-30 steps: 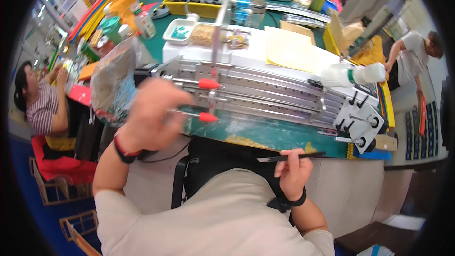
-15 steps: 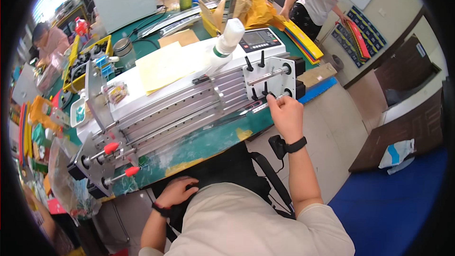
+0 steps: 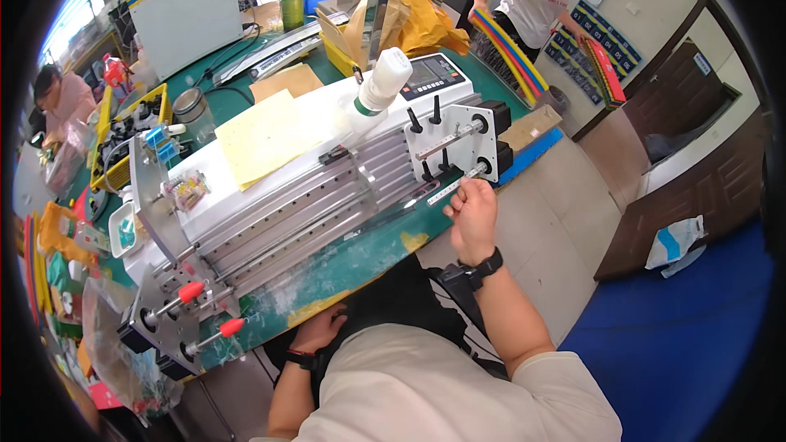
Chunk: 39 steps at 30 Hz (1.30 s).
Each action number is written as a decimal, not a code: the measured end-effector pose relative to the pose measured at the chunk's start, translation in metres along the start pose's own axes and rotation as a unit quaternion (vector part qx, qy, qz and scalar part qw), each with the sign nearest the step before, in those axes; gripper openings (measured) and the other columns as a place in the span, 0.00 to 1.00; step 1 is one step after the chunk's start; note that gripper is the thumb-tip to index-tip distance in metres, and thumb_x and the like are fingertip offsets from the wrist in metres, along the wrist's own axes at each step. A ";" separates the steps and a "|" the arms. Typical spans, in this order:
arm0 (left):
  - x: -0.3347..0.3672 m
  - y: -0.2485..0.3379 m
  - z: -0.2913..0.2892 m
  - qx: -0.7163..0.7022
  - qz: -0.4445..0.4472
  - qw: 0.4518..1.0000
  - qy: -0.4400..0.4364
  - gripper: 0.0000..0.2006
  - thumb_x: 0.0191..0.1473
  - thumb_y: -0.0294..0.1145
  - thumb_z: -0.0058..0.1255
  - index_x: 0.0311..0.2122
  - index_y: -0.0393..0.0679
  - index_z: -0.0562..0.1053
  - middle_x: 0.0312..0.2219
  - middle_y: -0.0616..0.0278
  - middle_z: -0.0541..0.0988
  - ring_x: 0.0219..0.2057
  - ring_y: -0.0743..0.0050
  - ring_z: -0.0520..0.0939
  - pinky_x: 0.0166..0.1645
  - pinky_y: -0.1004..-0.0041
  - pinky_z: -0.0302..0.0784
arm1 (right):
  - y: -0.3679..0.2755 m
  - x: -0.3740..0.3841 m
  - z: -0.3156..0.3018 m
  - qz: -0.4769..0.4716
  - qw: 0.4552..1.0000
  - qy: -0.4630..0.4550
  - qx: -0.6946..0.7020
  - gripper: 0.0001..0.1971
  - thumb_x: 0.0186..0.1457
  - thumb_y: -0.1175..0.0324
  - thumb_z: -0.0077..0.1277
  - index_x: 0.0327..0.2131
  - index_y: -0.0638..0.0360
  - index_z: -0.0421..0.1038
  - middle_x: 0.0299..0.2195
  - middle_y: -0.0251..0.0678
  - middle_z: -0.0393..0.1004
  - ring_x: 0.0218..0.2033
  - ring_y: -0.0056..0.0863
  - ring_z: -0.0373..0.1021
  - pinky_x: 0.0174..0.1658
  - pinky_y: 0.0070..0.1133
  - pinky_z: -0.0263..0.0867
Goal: Applying adhesive and attaching small wire segments to a component mounted on a linear rail assembly jig.
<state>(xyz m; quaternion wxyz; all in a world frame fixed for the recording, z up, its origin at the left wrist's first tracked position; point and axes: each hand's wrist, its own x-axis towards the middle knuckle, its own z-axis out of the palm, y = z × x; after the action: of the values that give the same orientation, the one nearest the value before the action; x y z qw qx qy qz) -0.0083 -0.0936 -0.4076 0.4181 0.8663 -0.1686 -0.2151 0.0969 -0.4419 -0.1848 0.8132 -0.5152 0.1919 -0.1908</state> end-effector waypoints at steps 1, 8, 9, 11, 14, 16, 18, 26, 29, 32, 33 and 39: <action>0.000 0.002 0.000 0.004 0.004 1.000 -0.006 0.17 0.63 0.37 0.60 0.54 0.43 0.79 0.45 0.52 0.85 0.45 0.55 0.87 0.51 0.62 0.81 | 0.002 -0.007 0.014 -0.015 0.998 0.046 0.027 0.07 0.70 0.69 0.51 0.36 0.56 0.66 0.26 0.25 0.64 0.24 0.18 0.62 0.30 0.23 0.65; -0.004 0.029 -0.014 -0.006 0.002 1.000 -0.021 0.17 0.63 0.37 0.59 0.53 0.42 0.80 0.46 0.51 0.85 0.48 0.51 0.86 0.53 0.62 0.80 | 0.013 -0.068 0.040 0.056 0.986 0.028 0.154 0.05 0.73 0.69 0.47 0.39 0.56 0.68 0.36 0.31 0.72 0.41 0.27 0.72 0.56 0.33 0.73; -0.006 0.033 -0.017 -0.006 0.001 1.000 -0.022 0.17 0.63 0.37 0.59 0.53 0.42 0.80 0.46 0.51 0.85 0.48 0.51 0.86 0.53 0.62 0.80 | 0.013 -0.073 0.041 0.096 0.977 0.015 0.189 0.04 0.73 0.70 0.48 0.39 0.56 0.69 0.38 0.32 0.73 0.44 0.28 0.74 0.58 0.34 0.73; -0.010 0.043 -0.023 -0.053 0.039 0.997 -0.029 0.16 0.63 0.37 0.59 0.53 0.42 0.80 0.47 0.51 0.85 0.48 0.51 0.85 0.53 0.61 0.80 | 0.022 -0.073 0.033 0.110 0.975 0.007 0.192 0.03 0.73 0.71 0.48 0.41 0.56 0.69 0.38 0.32 0.74 0.44 0.28 0.75 0.57 0.34 0.74; -0.018 0.058 -0.033 -0.079 0.093 0.992 -0.031 0.16 0.63 0.37 0.58 0.54 0.44 0.80 0.48 0.50 0.84 0.50 0.50 0.85 0.54 0.62 0.79 | 0.027 -0.068 0.025 0.119 0.976 -0.003 0.180 0.02 0.73 0.71 0.48 0.42 0.57 0.69 0.39 0.33 0.74 0.44 0.26 0.74 0.54 0.33 0.74; -0.028 0.081 -0.049 -0.114 0.081 0.989 -0.046 0.16 0.62 0.35 0.59 0.53 0.43 0.80 0.47 0.51 0.85 0.49 0.52 0.85 0.54 0.63 0.80 | 0.027 -0.067 0.025 0.120 0.979 -0.008 0.163 0.02 0.72 0.71 0.48 0.42 0.57 0.69 0.38 0.32 0.73 0.43 0.25 0.74 0.52 0.31 0.74; -0.035 0.096 -0.061 -0.149 0.067 0.985 -0.059 0.16 0.62 0.33 0.60 0.53 0.41 0.80 0.46 0.52 0.85 0.48 0.54 0.85 0.53 0.64 0.80 | 0.026 -0.067 0.028 0.103 0.977 -0.019 0.184 0.03 0.71 0.71 0.49 0.39 0.57 0.69 0.37 0.32 0.72 0.38 0.24 0.70 0.45 0.25 0.72; -0.067 0.131 -0.090 -0.315 0.193 0.929 -0.020 0.20 0.62 0.24 0.58 0.59 0.34 0.76 0.56 0.50 0.81 0.55 0.60 0.82 0.62 0.65 0.75 | 0.044 -0.049 0.031 0.160 0.942 -0.002 0.296 0.05 0.68 0.74 0.48 0.35 0.58 0.66 0.30 0.31 0.67 0.28 0.22 0.63 0.33 0.21 0.65; -0.069 0.164 -0.083 -0.522 0.109 0.839 0.109 0.30 0.63 0.21 0.53 0.70 0.34 0.64 0.66 0.48 0.72 0.70 0.56 0.69 0.75 0.60 0.59 | 0.057 -0.044 0.012 0.258 0.915 -0.077 0.301 0.07 0.69 0.72 0.48 0.34 0.57 0.65 0.29 0.30 0.65 0.24 0.17 0.60 0.25 0.17 0.59; -0.061 0.171 -0.093 -0.551 0.140 0.787 0.239 0.34 0.61 0.24 0.46 0.73 0.35 0.58 0.68 0.46 0.70 0.77 0.54 0.54 0.81 0.58 0.40 | 0.040 -0.076 0.022 0.341 0.906 -0.186 0.168 0.09 0.71 0.68 0.44 0.33 0.52 0.65 0.25 0.24 0.61 0.18 0.13 0.54 0.19 0.16 0.52; -0.069 0.168 -0.102 -0.700 0.185 0.677 0.131 0.33 0.60 0.28 0.45 0.72 0.35 0.60 0.62 0.48 0.76 0.72 0.55 0.63 0.79 0.58 0.45 | 0.037 -0.089 0.025 0.360 0.899 -0.208 0.138 0.09 0.72 0.68 0.44 0.33 0.51 0.65 0.25 0.24 0.60 0.18 0.13 0.54 0.19 0.16 0.52; -0.152 0.135 -0.112 -0.754 0.155 0.636 0.060 0.25 0.62 0.33 0.52 0.62 0.32 0.69 0.33 0.59 0.80 0.35 0.68 0.80 0.53 0.63 0.76 | 0.055 -0.145 0.059 0.378 0.820 -0.429 0.012 0.05 0.72 0.70 0.46 0.38 0.55 0.69 0.22 0.23 0.62 0.18 0.13 0.55 0.21 0.16 0.52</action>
<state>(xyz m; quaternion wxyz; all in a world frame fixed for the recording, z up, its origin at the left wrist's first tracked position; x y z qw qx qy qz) -0.0956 -0.0290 -0.2025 0.9623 0.2224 -0.0541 -0.1471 0.0089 -0.3010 -0.1951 0.8275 -0.4225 0.0010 0.3699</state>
